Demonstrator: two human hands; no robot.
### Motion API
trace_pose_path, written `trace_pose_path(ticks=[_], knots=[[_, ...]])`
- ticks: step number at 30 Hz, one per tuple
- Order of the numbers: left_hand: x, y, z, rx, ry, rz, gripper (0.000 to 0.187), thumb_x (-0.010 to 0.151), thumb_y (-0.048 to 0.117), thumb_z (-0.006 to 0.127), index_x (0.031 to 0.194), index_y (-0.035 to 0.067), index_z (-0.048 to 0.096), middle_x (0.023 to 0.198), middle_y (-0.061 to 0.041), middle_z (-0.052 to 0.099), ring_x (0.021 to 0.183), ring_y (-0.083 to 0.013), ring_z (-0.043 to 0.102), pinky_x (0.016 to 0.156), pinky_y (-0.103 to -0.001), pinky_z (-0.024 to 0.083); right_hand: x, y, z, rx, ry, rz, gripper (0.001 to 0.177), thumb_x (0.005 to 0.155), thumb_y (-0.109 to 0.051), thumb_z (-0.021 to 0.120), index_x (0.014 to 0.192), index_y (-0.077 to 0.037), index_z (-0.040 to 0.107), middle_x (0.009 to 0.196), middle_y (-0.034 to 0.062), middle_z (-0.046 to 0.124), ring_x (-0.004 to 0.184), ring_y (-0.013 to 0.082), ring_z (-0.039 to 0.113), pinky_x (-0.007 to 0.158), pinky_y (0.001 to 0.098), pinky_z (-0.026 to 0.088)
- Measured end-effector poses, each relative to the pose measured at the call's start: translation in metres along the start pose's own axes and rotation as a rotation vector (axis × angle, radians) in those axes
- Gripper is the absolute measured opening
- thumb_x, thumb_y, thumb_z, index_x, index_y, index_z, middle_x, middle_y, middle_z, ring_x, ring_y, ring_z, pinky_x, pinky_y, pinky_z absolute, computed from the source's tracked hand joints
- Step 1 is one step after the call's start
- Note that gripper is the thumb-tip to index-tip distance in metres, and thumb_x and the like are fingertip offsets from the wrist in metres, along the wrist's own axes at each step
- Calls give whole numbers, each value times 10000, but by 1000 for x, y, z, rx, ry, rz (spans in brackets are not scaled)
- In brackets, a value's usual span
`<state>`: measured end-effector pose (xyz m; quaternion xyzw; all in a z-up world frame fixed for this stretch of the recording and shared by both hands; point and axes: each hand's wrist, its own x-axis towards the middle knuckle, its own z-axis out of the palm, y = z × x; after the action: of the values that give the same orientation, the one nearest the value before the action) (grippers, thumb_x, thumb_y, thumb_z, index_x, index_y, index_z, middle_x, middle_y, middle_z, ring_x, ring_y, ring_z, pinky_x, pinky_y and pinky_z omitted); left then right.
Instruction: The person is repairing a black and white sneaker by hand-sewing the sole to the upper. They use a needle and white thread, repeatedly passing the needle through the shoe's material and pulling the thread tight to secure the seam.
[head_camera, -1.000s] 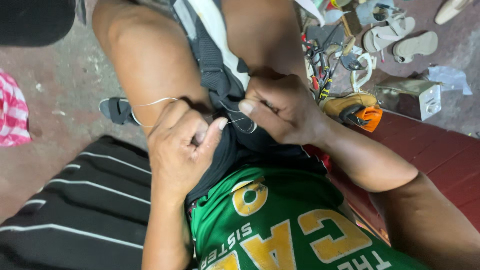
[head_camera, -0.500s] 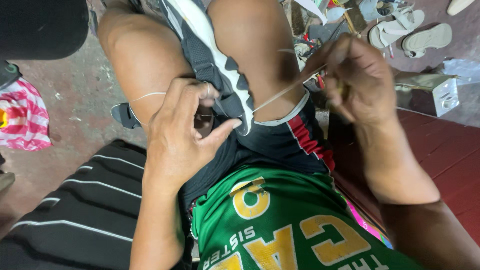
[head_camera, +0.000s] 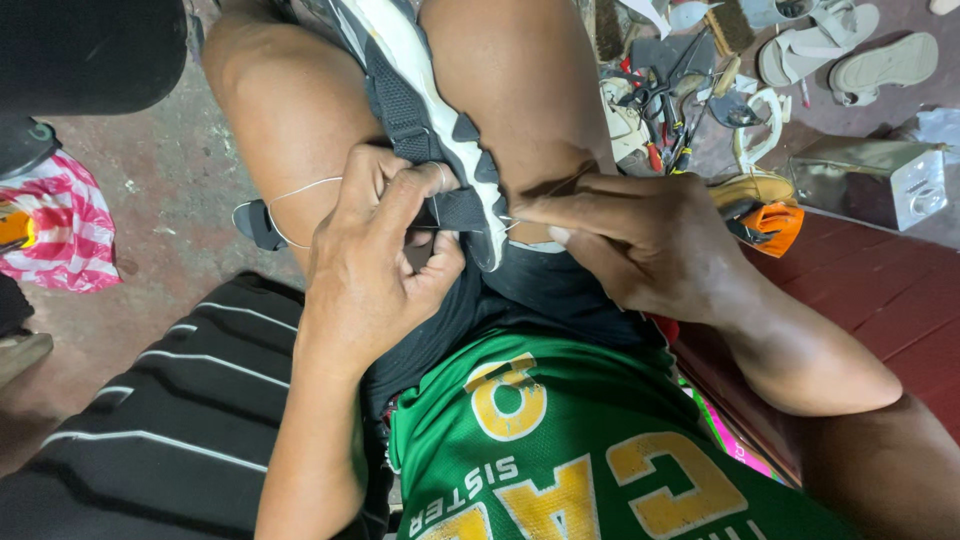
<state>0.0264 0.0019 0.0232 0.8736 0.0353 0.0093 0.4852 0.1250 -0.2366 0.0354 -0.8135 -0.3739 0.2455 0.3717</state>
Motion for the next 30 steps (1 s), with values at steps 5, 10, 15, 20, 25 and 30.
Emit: trace_pose_path(ticks=[5,10,15,20,25,30], knots=[[1,0,-2,10,-26,-26,417,843,41,787,1233,71,643,1105,-113,540,728,-175,665,652,-274,599,7,-8,-2,-50,-13,-84,381,884,11,728,1245,-108,719,929,75,732,725,197,704,614,316,550],[2,0,-1,43,-36,-24,420,813,114,849,1189,89,664,1078,-84,548,618,-140,606,581,-283,531,8,-13,-6,-108,-26,-73,371,874,10,723,1221,-121,730,907,66,725,681,228,685,578,343,538],[1,-3,0,80,-22,18,447,800,152,886,1186,89,670,1088,-74,555,608,-135,583,575,-309,495,8,-20,-8,-230,-38,-44,341,853,-20,738,1175,-131,758,876,52,714,660,253,679,545,376,517],[1,-4,0,93,-25,28,445,804,165,899,1180,84,675,1085,-82,551,596,-136,578,566,-311,494,9,-26,-10,-260,-5,-98,296,878,-27,732,1154,-133,748,976,36,733,717,253,699,565,372,517],[1,-5,-3,85,-44,18,447,806,183,901,1181,84,678,1100,-84,547,597,-132,582,578,-309,503,14,-24,-14,-257,-15,-134,271,880,-31,734,1118,-160,749,968,13,730,701,237,693,540,355,506],[1,-7,0,139,-42,35,477,786,205,914,1188,96,682,1117,-98,553,636,-174,598,595,-344,514,21,-27,-18,-318,-57,-137,263,869,-57,741,1103,-175,738,877,-2,672,650,225,667,506,358,484]])
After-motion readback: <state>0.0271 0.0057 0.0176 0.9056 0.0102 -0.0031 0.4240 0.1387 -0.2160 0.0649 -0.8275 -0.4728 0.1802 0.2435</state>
